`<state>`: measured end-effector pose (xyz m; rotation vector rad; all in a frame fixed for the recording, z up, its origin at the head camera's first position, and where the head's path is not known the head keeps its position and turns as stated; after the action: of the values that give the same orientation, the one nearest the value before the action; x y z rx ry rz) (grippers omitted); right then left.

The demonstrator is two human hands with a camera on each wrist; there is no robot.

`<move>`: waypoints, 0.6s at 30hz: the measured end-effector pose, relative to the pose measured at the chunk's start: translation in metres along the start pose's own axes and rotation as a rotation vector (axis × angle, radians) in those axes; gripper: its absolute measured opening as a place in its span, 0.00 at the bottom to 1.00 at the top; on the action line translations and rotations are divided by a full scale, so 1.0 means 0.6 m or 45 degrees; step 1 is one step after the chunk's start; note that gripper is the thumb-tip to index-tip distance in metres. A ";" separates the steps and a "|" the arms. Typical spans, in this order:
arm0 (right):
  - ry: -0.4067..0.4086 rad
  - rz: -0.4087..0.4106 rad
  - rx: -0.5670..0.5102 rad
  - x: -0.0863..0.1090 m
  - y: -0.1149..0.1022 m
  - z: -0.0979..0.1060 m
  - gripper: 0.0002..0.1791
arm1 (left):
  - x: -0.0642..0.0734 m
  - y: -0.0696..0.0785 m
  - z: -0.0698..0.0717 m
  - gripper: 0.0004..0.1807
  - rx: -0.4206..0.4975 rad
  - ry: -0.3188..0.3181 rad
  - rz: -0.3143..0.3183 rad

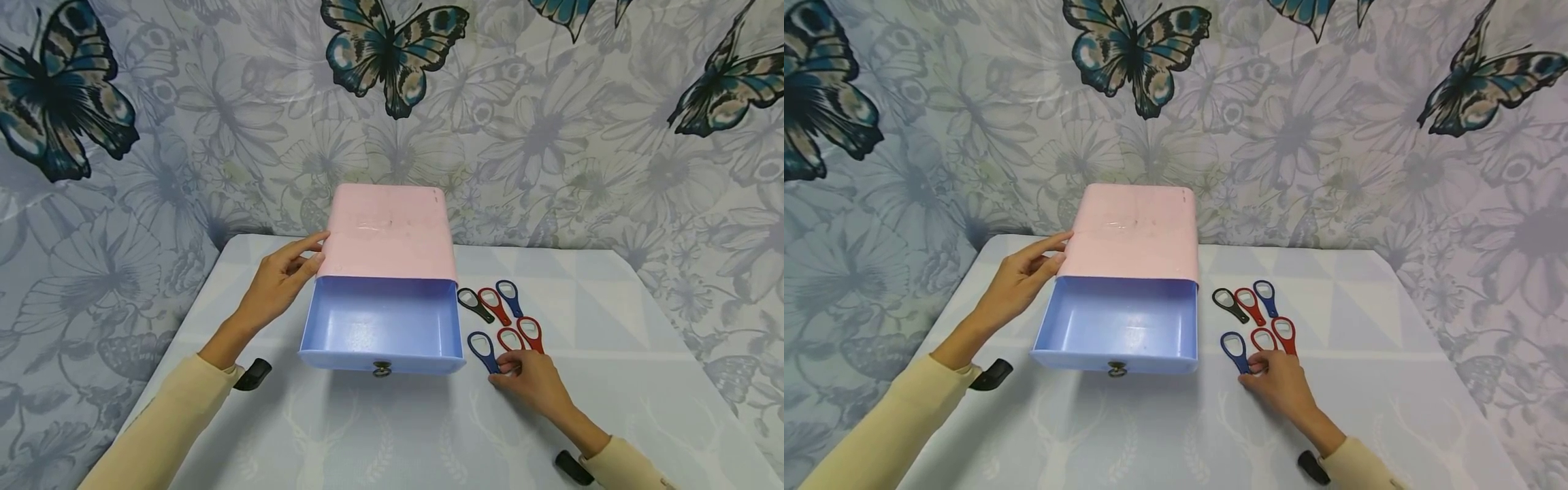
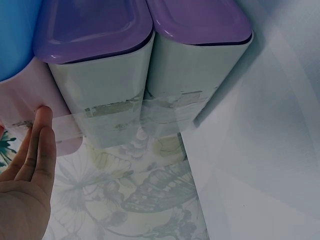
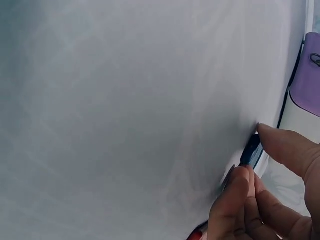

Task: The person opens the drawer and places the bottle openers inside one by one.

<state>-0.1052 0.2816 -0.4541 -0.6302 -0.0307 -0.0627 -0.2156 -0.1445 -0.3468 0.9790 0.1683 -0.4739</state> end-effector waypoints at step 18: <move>0.016 0.052 -0.128 0.002 -0.005 0.016 0.12 | 0.000 0.000 0.000 0.25 0.001 0.002 -0.002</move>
<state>-0.1041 0.2850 -0.4446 -0.7310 -0.0029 -0.0286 -0.2153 -0.1445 -0.3468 0.9800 0.1700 -0.4748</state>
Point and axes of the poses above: each hand's wrist, its own x-axis away from the middle knuckle, its own z-axis out of the back of the hand, y = z × x, the point moved 2 cm from there along -x, towards the middle knuckle, and after that the axes turned 3 degrees about -x, right-handed, at the moved point
